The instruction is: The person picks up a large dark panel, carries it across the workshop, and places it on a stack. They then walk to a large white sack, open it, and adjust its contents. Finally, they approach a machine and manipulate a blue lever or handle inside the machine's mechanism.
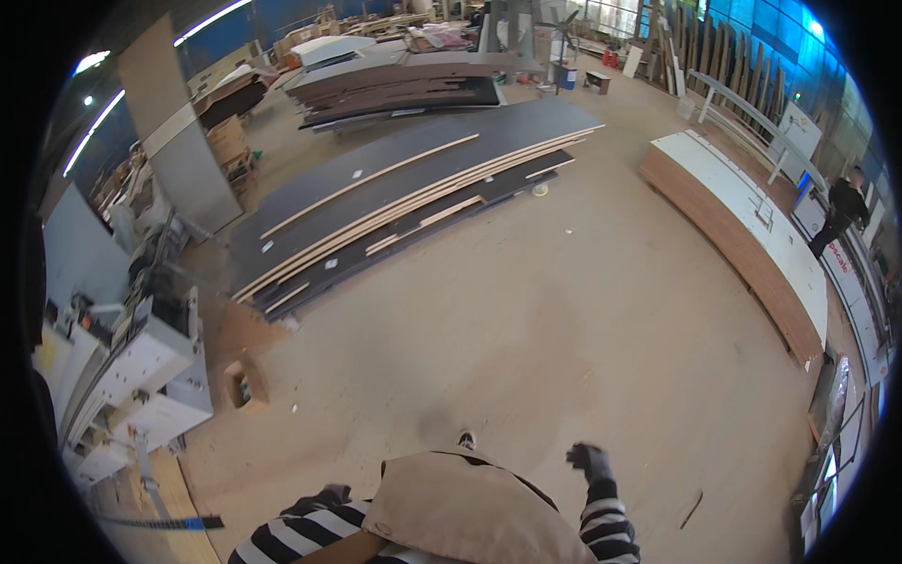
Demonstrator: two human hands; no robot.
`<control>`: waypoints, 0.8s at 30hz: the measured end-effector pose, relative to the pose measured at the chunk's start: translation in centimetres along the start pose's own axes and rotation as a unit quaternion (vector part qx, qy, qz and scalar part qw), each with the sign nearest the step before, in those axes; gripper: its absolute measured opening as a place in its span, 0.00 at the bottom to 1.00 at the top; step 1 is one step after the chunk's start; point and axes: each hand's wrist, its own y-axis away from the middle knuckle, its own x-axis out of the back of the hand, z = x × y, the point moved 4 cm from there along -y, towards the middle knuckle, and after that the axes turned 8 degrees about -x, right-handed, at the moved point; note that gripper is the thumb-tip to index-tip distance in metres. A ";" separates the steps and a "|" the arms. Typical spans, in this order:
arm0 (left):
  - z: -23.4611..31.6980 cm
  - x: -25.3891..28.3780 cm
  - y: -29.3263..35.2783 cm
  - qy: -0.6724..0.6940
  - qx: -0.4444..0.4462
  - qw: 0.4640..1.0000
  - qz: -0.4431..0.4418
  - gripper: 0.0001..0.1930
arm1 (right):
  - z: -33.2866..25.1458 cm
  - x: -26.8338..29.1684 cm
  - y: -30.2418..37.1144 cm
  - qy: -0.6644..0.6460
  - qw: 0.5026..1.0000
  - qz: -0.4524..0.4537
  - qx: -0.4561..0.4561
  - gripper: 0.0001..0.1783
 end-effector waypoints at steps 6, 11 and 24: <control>9.9 33.4 -27.3 0.433 -0.015 0.867 0.246 0.09 | 8.1 6.2 -0.2 0.525 0.846 -0.048 0.077 0.15; 26.4 52.7 -40.4 0.503 -0.132 0.833 0.190 0.10 | 14.7 12.3 -2.2 0.618 0.767 0.106 -0.136 0.17; 22.0 44.4 -53.9 0.203 -0.014 0.979 0.004 0.14 | -46.6 12.2 -36.9 -0.077 0.994 0.028 0.066 0.16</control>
